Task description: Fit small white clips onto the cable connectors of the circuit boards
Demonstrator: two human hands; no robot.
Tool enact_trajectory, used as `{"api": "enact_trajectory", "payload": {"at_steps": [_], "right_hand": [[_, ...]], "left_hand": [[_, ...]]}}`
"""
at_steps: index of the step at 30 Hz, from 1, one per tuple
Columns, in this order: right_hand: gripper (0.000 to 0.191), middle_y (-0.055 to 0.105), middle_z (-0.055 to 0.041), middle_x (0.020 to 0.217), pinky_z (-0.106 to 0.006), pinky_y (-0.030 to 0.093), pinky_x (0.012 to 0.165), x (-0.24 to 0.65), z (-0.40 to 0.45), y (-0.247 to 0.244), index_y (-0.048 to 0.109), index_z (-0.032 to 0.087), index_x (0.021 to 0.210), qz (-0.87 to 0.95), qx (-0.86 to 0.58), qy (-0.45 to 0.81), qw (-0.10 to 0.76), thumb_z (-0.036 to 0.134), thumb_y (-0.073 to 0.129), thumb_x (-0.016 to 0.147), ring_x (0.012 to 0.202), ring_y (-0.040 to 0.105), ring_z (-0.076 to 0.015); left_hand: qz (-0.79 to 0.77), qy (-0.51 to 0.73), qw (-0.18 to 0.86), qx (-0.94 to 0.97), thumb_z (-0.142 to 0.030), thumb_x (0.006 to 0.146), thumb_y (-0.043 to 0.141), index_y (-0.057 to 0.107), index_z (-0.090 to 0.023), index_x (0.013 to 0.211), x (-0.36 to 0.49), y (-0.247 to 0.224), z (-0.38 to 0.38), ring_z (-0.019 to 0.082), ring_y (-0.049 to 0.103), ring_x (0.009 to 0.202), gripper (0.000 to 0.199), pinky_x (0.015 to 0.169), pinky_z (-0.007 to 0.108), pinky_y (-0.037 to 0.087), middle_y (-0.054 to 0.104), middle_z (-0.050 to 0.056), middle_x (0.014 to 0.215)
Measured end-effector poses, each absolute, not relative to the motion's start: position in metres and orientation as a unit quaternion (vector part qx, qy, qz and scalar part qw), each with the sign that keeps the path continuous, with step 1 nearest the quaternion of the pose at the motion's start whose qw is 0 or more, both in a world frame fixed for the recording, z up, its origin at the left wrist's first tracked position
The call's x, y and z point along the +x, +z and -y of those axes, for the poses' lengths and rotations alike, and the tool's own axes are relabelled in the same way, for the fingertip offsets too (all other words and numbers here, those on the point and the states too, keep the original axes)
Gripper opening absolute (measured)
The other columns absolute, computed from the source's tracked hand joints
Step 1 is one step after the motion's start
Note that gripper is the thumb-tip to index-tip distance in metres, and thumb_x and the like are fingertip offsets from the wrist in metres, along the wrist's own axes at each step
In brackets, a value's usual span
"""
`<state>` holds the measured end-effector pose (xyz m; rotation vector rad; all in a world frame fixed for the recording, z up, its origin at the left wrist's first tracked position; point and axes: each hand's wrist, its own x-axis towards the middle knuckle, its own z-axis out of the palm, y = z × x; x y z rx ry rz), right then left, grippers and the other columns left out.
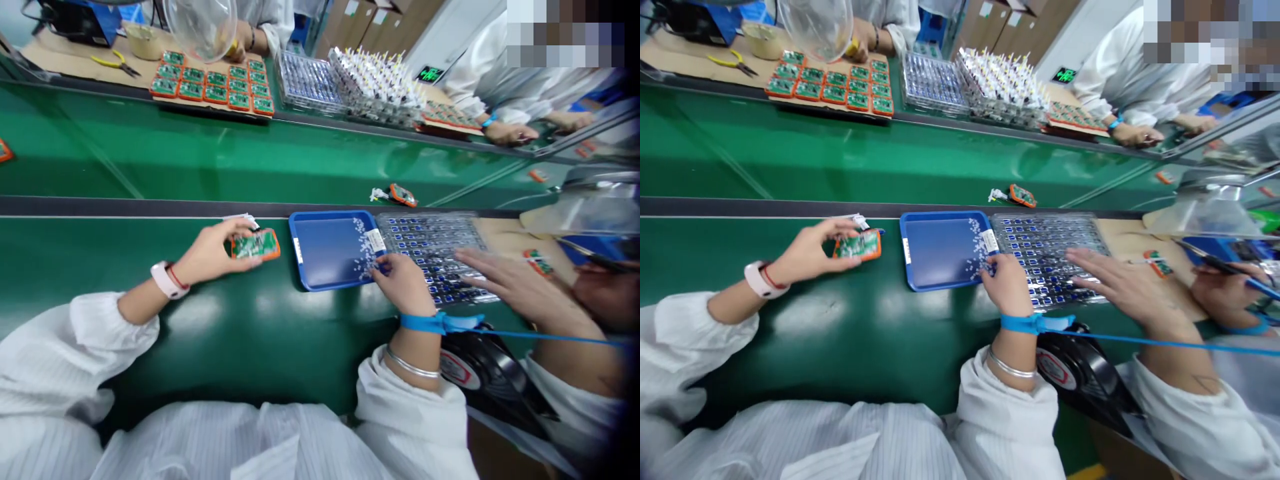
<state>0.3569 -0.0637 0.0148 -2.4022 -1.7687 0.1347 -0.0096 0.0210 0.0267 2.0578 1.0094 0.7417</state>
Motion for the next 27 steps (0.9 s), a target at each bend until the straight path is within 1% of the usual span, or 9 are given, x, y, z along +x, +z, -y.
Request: {"api": "enact_trajectory", "payload": {"at_steps": [3,5,7,10,13,15,18,23,27], "right_hand": [[0.015,0.065,-0.0145,0.087,-0.041,0.047,0.075,0.351,0.06,0.013,0.061,0.017,0.082,0.592,-0.804,0.004,0.055,0.02,0.061,0.067,0.083,0.062,-0.0279],[0.018,0.066,-0.0147,0.085,-0.041,0.047,0.075,0.348,0.057,0.011,0.062,0.016,0.085,0.579,-0.815,-0.003,0.022,0.021,0.06,0.068,0.082,0.063,-0.029],[0.019,0.067,-0.0149,0.084,-0.041,0.047,0.073,0.347,0.055,0.008,0.063,0.016,0.088,0.566,-0.824,0.003,-0.009,0.022,0.058,0.071,0.079,0.063,-0.0293],[0.019,0.067,-0.0152,0.084,-0.04,0.047,0.073,0.35,0.053,0.002,0.064,0.017,0.088,0.567,-0.824,0.007,-0.011,0.022,0.054,0.073,0.079,0.064,-0.0286],[0.018,0.067,-0.0142,0.085,-0.04,0.047,0.075,0.355,0.053,-0.003,0.065,0.019,0.083,0.592,-0.806,0.007,0.027,0.02,0.053,0.071,0.078,0.063,-0.0273],[0.017,0.066,-0.0146,0.085,-0.04,0.047,0.075,0.359,0.053,-0.005,0.065,0.018,0.08,0.607,-0.793,0.014,0.054,0.018,0.054,0.067,0.076,0.062,-0.0265],[0.017,0.064,-0.0149,0.086,-0.037,0.047,0.074,0.361,0.052,-0.007,0.064,0.014,0.078,0.61,-0.788,0.033,0.077,0.016,0.054,0.064,0.072,0.06,-0.0233],[0.017,0.062,-0.0108,0.083,-0.035,0.048,0.073,0.36,0.051,-0.005,0.062,0.013,0.077,0.604,-0.789,0.053,0.101,0.015,0.052,0.063,0.07,0.058,-0.0193],[0.016,0.063,-0.0114,0.083,-0.035,0.048,0.075,0.362,0.052,-0.004,0.061,0.014,0.075,0.605,-0.783,0.071,0.122,0.014,0.05,0.064,0.071,0.059,-0.02]], "left_hand": [[-0.411,0.432,0.387,0.703,-0.047,0.064,0.075,0.049,-0.016,0.112,-0.009,0.035,-0.068,0.023,0.062,0.096,0.064,0.084,0.038,0.049,0.065,0.01,0.104],[-0.428,0.511,0.345,0.661,-0.051,0.061,0.076,0.047,-0.012,0.112,-0.014,0.036,-0.101,0.023,0.062,0.095,0.07,0.082,0.039,0.049,0.064,0.012,0.104],[-0.459,0.549,0.278,0.641,-0.053,0.06,0.077,0.046,-0.009,0.112,-0.026,0.031,-0.13,0.022,0.06,0.096,0.074,0.083,0.039,0.048,0.062,0.012,0.106],[-0.544,0.512,0.199,0.634,-0.049,0.06,0.079,0.049,-0.009,0.112,-0.054,0.017,-0.157,0.019,0.057,0.094,0.072,0.087,0.038,0.045,0.062,0.008,0.103],[-0.619,0.417,0.157,0.647,-0.048,0.057,0.08,0.053,-0.01,0.11,-0.085,0.003,-0.165,0.018,0.054,0.09,0.071,0.09,0.038,0.041,0.062,0.003,0.1],[-0.645,0.343,0.141,0.668,-0.049,0.057,0.079,0.053,-0.009,0.11,-0.099,-0.002,-0.164,0.019,0.052,0.09,0.071,0.091,0.039,0.04,0.062,0.003,0.1],[-0.654,0.274,0.112,0.696,-0.048,0.065,0.072,0.052,-0.009,0.113,-0.109,-0.003,-0.162,0.021,0.049,0.094,0.065,0.092,0.039,0.037,0.06,0.005,0.109],[-0.659,0.26,0.074,0.701,-0.05,0.073,0.062,0.05,-0.008,0.118,-0.106,-0.003,-0.161,0.026,0.041,0.109,0.063,0.096,0.04,0.027,0.052,0.009,0.123],[-0.652,0.302,0.068,0.692,-0.064,0.076,0.052,0.049,-0.009,0.115,-0.106,0.0,-0.157,0.028,0.037,0.113,0.067,0.084,0.039,0.025,0.049,0.009,0.121]]}}
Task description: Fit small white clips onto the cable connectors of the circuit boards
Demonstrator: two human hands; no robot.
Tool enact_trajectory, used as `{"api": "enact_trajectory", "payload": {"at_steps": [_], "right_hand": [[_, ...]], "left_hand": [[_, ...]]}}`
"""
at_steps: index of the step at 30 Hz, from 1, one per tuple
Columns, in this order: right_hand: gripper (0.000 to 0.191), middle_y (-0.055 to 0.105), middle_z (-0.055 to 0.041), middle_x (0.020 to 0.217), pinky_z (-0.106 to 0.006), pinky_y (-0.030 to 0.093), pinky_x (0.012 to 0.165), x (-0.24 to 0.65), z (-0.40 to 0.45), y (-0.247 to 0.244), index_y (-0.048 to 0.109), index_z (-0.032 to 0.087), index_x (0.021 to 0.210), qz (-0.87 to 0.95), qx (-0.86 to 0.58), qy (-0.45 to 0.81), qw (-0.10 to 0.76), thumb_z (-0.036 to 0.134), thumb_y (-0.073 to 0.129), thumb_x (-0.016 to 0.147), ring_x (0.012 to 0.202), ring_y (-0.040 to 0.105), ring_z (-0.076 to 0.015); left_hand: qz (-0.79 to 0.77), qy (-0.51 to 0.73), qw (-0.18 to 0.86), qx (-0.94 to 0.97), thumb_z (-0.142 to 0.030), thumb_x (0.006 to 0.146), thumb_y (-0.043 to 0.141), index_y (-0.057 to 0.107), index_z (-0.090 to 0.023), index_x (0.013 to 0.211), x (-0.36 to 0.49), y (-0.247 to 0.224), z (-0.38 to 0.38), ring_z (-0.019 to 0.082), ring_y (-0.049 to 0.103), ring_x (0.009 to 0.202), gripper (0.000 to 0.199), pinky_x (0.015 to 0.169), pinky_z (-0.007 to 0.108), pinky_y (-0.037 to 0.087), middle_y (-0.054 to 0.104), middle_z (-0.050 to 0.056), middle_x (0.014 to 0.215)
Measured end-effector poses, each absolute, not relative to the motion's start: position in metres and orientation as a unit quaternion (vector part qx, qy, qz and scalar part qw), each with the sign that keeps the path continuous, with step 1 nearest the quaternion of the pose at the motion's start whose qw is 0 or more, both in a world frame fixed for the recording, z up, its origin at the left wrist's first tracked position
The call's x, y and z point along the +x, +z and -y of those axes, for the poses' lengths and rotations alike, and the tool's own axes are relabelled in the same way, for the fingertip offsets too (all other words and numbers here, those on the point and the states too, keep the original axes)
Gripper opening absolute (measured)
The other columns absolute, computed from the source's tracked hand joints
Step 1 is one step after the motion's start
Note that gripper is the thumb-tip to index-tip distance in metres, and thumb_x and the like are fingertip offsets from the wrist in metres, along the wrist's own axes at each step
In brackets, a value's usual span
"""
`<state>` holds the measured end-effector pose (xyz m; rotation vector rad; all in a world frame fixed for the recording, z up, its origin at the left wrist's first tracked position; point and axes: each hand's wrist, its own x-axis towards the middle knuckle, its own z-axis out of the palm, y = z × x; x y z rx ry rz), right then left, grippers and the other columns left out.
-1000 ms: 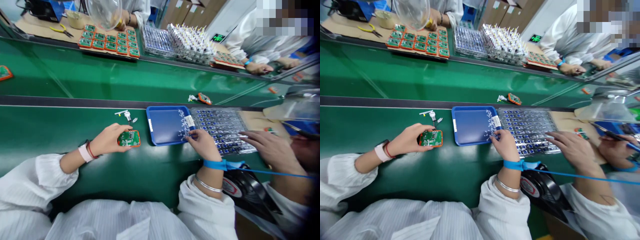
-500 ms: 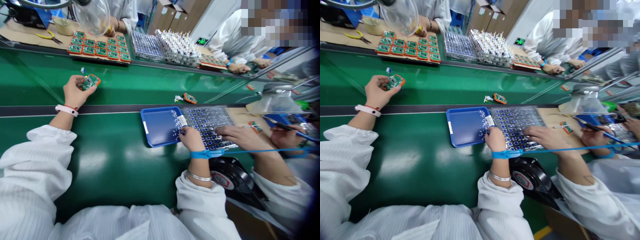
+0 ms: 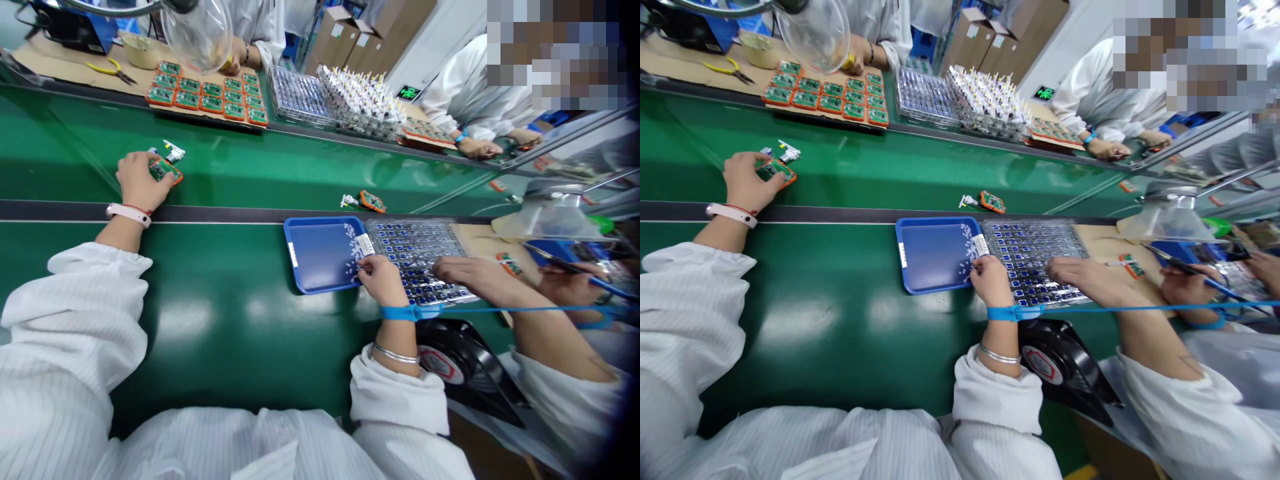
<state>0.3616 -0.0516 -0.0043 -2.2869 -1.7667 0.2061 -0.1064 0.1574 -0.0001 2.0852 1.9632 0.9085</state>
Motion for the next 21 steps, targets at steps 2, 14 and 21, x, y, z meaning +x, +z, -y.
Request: {"api": "enact_trajectory", "payload": {"at_steps": [2,14,21], "right_hand": [[0.014,0.063,-0.0125,0.084,-0.035,0.048,0.074,0.363,0.054,-0.004,0.06,0.016,0.075,0.605,-0.783,0.079,0.124,0.014,0.05,0.065,0.072,0.059,-0.0206],[0.017,0.063,-0.0132,0.084,-0.037,0.046,0.071,0.357,0.054,-0.014,0.064,0.014,0.079,0.6,-0.796,-0.032,0.073,0.017,0.048,0.072,0.072,0.057,-0.0221],[0.019,0.063,-0.0106,0.073,-0.033,0.046,0.067,0.359,0.044,-0.016,0.065,0.015,0.071,0.598,-0.796,-0.054,0.075,0.012,0.047,0.067,0.065,0.056,-0.0202]], "left_hand": [[-0.631,0.316,0.064,0.706,-0.068,0.082,0.042,0.046,-0.005,0.115,-0.107,0.002,-0.155,0.026,0.032,0.119,0.071,0.074,0.033,0.017,0.047,0.009,0.115],[-0.639,0.3,0.054,0.706,-0.04,0.083,0.05,0.05,-0.01,0.119,-0.104,0.003,-0.159,0.023,0.04,0.111,0.046,0.098,0.038,0.023,0.051,0.005,0.121],[-0.653,0.275,0.064,0.703,-0.039,0.082,0.049,0.052,-0.01,0.119,-0.102,0.004,-0.159,0.022,0.041,0.107,0.047,0.101,0.036,0.025,0.054,0.005,0.116]]}}
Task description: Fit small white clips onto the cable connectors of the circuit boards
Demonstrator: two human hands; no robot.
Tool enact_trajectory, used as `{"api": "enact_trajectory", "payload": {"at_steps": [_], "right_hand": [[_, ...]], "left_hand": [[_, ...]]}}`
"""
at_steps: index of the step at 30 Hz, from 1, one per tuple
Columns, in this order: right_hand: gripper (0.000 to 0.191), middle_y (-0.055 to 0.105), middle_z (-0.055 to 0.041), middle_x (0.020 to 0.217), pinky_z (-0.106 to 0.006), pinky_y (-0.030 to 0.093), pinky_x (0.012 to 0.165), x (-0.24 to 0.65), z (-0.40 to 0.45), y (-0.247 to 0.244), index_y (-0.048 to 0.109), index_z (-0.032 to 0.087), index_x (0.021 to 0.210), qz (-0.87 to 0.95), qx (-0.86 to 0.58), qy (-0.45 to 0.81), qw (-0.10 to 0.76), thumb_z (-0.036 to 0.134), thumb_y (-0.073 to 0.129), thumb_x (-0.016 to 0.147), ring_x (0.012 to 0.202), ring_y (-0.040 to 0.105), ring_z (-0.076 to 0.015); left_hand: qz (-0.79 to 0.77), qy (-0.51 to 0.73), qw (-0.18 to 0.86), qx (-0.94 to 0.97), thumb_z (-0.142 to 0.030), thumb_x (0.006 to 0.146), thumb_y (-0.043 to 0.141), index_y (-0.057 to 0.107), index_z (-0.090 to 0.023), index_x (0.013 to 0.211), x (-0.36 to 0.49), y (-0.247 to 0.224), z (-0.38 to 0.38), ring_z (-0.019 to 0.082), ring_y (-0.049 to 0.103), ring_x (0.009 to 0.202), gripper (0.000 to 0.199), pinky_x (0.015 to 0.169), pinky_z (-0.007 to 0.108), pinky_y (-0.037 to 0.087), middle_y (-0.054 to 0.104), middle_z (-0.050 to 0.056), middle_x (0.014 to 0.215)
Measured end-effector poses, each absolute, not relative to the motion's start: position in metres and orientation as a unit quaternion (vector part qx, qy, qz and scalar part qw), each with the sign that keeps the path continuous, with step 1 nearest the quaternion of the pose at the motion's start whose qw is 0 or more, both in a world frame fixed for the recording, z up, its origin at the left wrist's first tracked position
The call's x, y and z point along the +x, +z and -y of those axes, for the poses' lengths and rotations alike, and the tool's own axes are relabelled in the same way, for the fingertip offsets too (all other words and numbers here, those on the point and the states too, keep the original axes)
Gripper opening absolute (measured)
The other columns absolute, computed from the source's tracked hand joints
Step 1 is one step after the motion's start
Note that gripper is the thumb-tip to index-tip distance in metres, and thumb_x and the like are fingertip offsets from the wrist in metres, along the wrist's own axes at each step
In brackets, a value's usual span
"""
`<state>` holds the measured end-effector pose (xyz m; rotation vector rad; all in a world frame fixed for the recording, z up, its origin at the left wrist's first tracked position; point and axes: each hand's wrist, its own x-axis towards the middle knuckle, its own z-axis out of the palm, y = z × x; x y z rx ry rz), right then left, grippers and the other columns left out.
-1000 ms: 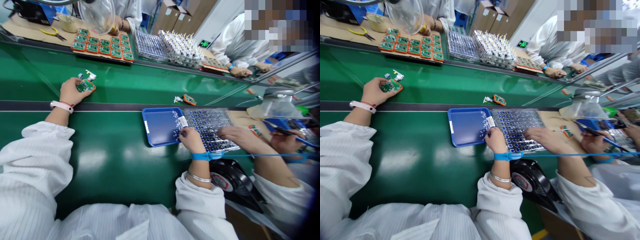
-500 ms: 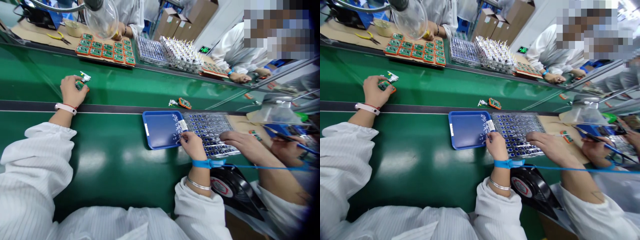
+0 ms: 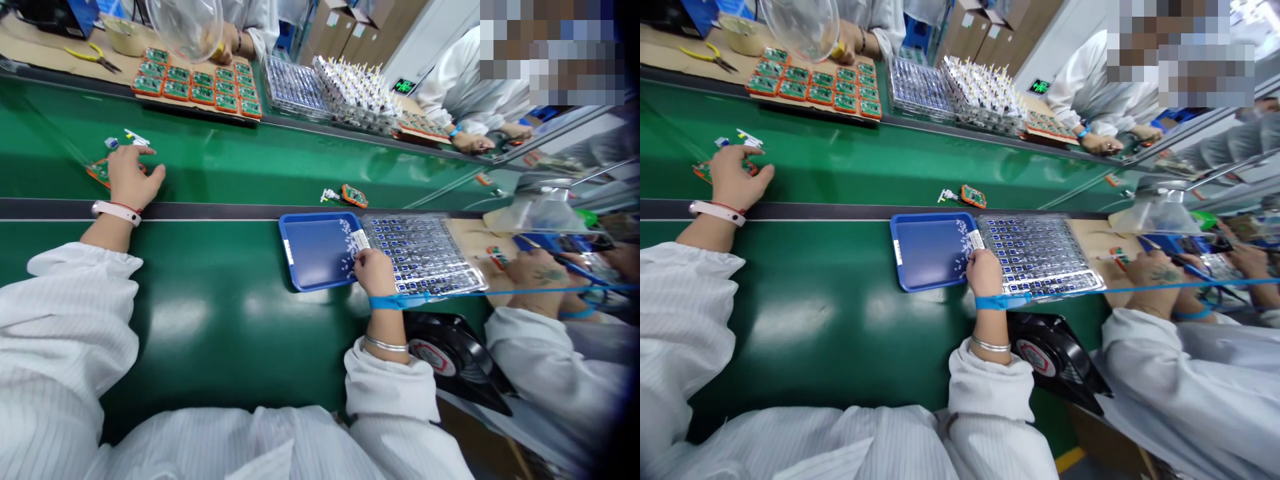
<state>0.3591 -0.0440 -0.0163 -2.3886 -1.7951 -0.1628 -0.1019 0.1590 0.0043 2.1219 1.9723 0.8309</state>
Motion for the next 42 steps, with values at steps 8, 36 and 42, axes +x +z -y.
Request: {"api": "enact_trajectory", "payload": {"at_steps": [8,36,42], "right_hand": [[0.013,0.066,-0.0072,0.069,-0.034,0.048,0.07,0.357,0.041,-0.004,0.062,0.015,0.071,0.565,-0.809,0.054,0.153,0.016,0.05,0.066,0.064,0.06,-0.0191],[0.027,0.069,-0.0084,0.097,-0.041,0.049,0.087,0.317,0.042,0.001,0.065,0.018,0.096,0.725,-0.627,0.102,0.265,0.013,0.044,0.079,0.096,0.062,-0.021],[0.025,0.069,-0.0065,0.096,-0.04,0.048,0.087,0.322,0.043,0.001,0.064,0.022,0.095,0.71,-0.627,0.101,0.306,0.014,0.046,0.08,0.095,0.062,-0.0203]], "left_hand": [[-0.644,0.259,0.061,0.717,-0.04,0.082,0.049,0.056,-0.009,0.114,-0.102,0.001,-0.161,0.021,0.043,0.098,0.045,0.1,0.036,0.027,0.057,0.006,0.106],[-0.643,0.226,0.067,0.729,-0.039,0.078,0.051,0.058,-0.007,0.11,-0.099,0.003,-0.16,0.02,0.045,0.095,0.046,0.099,0.035,0.028,0.058,0.006,0.1],[-0.644,0.188,0.028,0.741,-0.041,0.08,0.043,0.059,-0.009,0.111,-0.099,0.001,-0.161,0.022,0.048,0.101,0.047,0.098,0.036,0.031,0.058,0.009,0.105]]}}
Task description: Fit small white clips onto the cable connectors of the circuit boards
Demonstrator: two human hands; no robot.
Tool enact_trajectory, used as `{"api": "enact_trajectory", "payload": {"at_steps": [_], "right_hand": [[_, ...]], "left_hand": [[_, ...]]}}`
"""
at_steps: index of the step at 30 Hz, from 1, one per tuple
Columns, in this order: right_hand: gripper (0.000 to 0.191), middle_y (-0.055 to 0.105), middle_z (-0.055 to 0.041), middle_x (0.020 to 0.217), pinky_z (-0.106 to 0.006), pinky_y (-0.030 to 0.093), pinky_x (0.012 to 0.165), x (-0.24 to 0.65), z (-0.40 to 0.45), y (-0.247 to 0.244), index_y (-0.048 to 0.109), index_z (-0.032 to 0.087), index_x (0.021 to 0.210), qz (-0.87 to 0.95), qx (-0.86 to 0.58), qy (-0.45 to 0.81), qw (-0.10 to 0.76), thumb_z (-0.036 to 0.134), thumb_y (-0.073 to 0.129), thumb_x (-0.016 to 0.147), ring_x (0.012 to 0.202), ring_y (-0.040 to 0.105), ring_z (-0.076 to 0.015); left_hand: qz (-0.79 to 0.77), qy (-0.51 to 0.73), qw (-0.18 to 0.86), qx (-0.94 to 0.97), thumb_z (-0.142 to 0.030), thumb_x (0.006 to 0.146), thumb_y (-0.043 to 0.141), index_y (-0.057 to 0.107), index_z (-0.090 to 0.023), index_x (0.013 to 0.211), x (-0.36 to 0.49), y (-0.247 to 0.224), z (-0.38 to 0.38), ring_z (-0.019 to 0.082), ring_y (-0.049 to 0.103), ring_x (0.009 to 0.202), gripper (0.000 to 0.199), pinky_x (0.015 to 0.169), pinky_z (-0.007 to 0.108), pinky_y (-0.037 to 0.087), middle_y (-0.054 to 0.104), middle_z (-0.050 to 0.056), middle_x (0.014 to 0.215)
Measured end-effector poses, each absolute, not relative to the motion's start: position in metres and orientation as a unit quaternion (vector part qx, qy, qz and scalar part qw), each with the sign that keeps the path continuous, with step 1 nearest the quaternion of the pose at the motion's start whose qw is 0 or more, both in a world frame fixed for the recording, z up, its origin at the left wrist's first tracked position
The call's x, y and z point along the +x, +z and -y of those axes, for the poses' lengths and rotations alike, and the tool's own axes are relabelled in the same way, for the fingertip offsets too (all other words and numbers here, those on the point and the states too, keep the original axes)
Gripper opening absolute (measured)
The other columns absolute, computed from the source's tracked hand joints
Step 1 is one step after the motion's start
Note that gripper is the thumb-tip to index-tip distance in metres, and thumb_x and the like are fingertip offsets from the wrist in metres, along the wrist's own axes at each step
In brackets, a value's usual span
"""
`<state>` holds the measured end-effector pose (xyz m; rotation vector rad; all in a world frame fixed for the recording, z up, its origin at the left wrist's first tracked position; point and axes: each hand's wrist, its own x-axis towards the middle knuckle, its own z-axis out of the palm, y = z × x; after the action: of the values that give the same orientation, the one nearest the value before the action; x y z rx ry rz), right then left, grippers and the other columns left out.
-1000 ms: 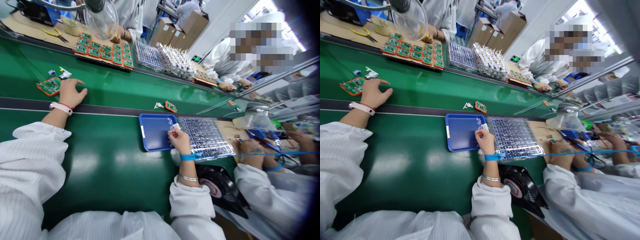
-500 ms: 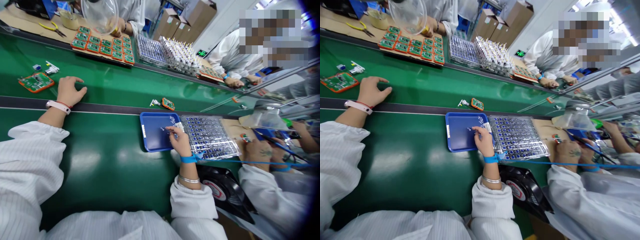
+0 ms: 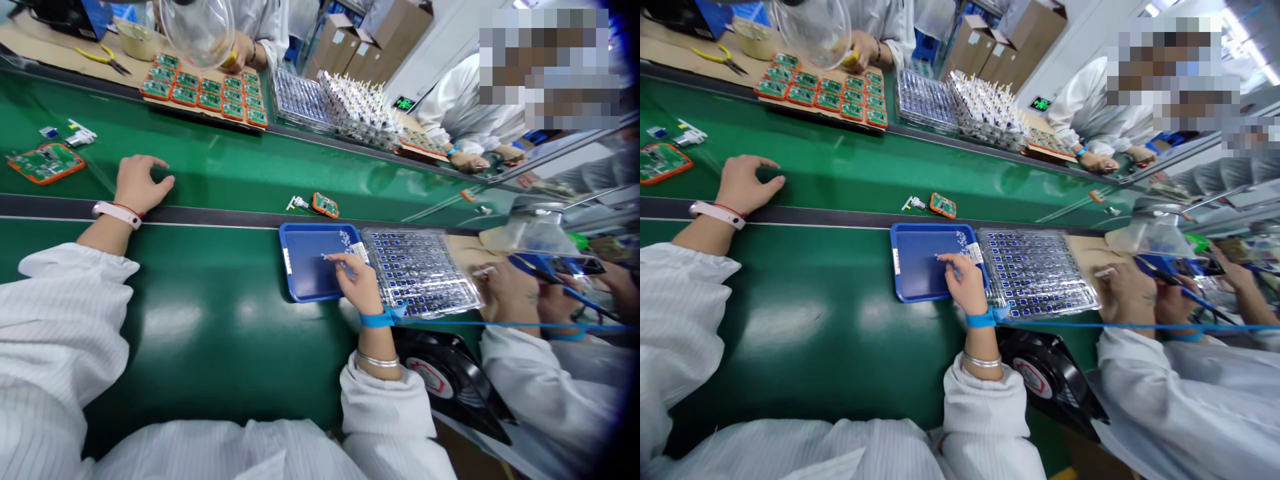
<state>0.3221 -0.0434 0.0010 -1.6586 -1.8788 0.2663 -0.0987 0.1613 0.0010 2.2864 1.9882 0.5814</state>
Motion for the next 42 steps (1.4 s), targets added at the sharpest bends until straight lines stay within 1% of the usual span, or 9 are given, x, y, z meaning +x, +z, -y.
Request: {"api": "enact_trajectory", "payload": {"at_steps": [6,15,20,22,25,28,33,38,42], "right_hand": [[0.027,0.068,-0.0076,0.098,-0.042,0.047,0.09,0.324,0.042,-0.002,0.064,0.02,0.098,0.716,-0.632,0.087,0.284,0.014,0.046,0.079,0.098,0.06,-0.022],[0.024,0.068,-0.0069,0.09,-0.039,0.049,0.086,0.326,0.043,0.0,0.065,0.02,0.088,0.716,-0.637,0.091,0.27,0.013,0.044,0.079,0.092,0.061,-0.0205],[0.02,0.069,-0.0079,0.093,-0.039,0.049,0.083,0.34,0.046,0.0,0.064,0.022,0.09,0.692,-0.661,0.079,0.278,0.019,0.047,0.08,0.092,0.062,-0.0219],[0.016,0.069,-0.0094,0.092,-0.04,0.05,0.078,0.352,0.047,-0.003,0.063,0.024,0.09,0.66,-0.694,0.055,0.282,0.025,0.052,0.078,0.087,0.063,-0.0235],[0.014,0.068,-0.0094,0.082,-0.04,0.05,0.065,0.37,0.049,-0.009,0.061,0.027,0.085,0.621,-0.736,0.05,0.263,0.032,0.06,0.072,0.07,0.062,-0.0228],[0.015,0.065,-0.0084,0.077,-0.041,0.05,0.064,0.377,0.049,-0.014,0.058,0.027,0.082,0.617,-0.748,0.054,0.239,0.037,0.062,0.07,0.062,0.06,-0.021],[0.013,0.064,-0.0111,0.083,-0.044,0.05,0.07,0.374,0.045,-0.019,0.056,0.026,0.082,0.604,-0.77,0.031,0.205,0.034,0.057,0.072,0.067,0.061,-0.0234],[0.016,0.064,-0.0139,0.093,-0.047,0.048,0.075,0.375,0.04,-0.024,0.057,0.027,0.088,0.622,-0.764,-0.009,0.17,0.034,0.052,0.074,0.082,0.063,-0.0283],[0.012,0.065,-0.0122,0.087,-0.047,0.048,0.072,0.384,0.03,-0.029,0.058,0.028,0.083,0.644,-0.748,-0.018,0.163,0.032,0.052,0.073,0.076,0.062,-0.0276]], "left_hand": [[-0.645,0.181,0.023,0.742,-0.04,0.079,0.043,0.06,-0.01,0.11,-0.099,0.001,-0.161,0.021,0.049,0.1,0.047,0.097,0.035,0.032,0.058,0.009,0.102],[-0.64,0.169,0.025,0.749,-0.035,0.081,0.045,0.059,-0.01,0.109,-0.099,0.0,-0.161,0.018,0.047,0.097,0.04,0.098,0.034,0.03,0.057,0.006,0.101],[-0.64,0.167,0.026,0.75,-0.036,0.08,0.046,0.06,-0.01,0.108,-0.099,0.0,-0.162,0.018,0.047,0.095,0.04,0.097,0.033,0.032,0.058,0.007,0.099],[-0.639,0.17,0.024,0.75,-0.037,0.079,0.045,0.061,-0.01,0.107,-0.099,0.0,-0.162,0.018,0.048,0.095,0.042,0.096,0.034,0.033,0.058,0.007,0.098],[-0.628,0.182,0.023,0.756,-0.04,0.076,0.043,0.063,-0.009,0.105,-0.101,-0.001,-0.163,0.019,0.05,0.093,0.047,0.094,0.035,0.034,0.06,0.007,0.095],[-0.614,0.196,0.024,0.764,-0.045,0.075,0.04,0.064,-0.007,0.103,-0.102,-0.003,-0.163,0.021,0.052,0.093,0.053,0.091,0.036,0.035,0.061,0.008,0.094],[-0.621,0.182,0.018,0.762,-0.043,0.075,0.041,0.064,-0.008,0.103,-0.103,-0.004,-0.164,0.02,0.051,0.092,0.05,0.092,0.035,0.035,0.062,0.008,0.096],[-0.619,0.164,0.015,0.768,-0.042,0.079,0.041,0.063,-0.01,0.104,-0.102,-0.003,-0.164,0.02,0.049,0.096,0.047,0.093,0.033,0.034,0.062,0.008,0.098],[-0.613,0.163,0.016,0.773,-0.043,0.078,0.041,0.063,-0.009,0.105,-0.102,-0.003,-0.163,0.02,0.049,0.095,0.048,0.093,0.032,0.034,0.063,0.009,0.098]]}}
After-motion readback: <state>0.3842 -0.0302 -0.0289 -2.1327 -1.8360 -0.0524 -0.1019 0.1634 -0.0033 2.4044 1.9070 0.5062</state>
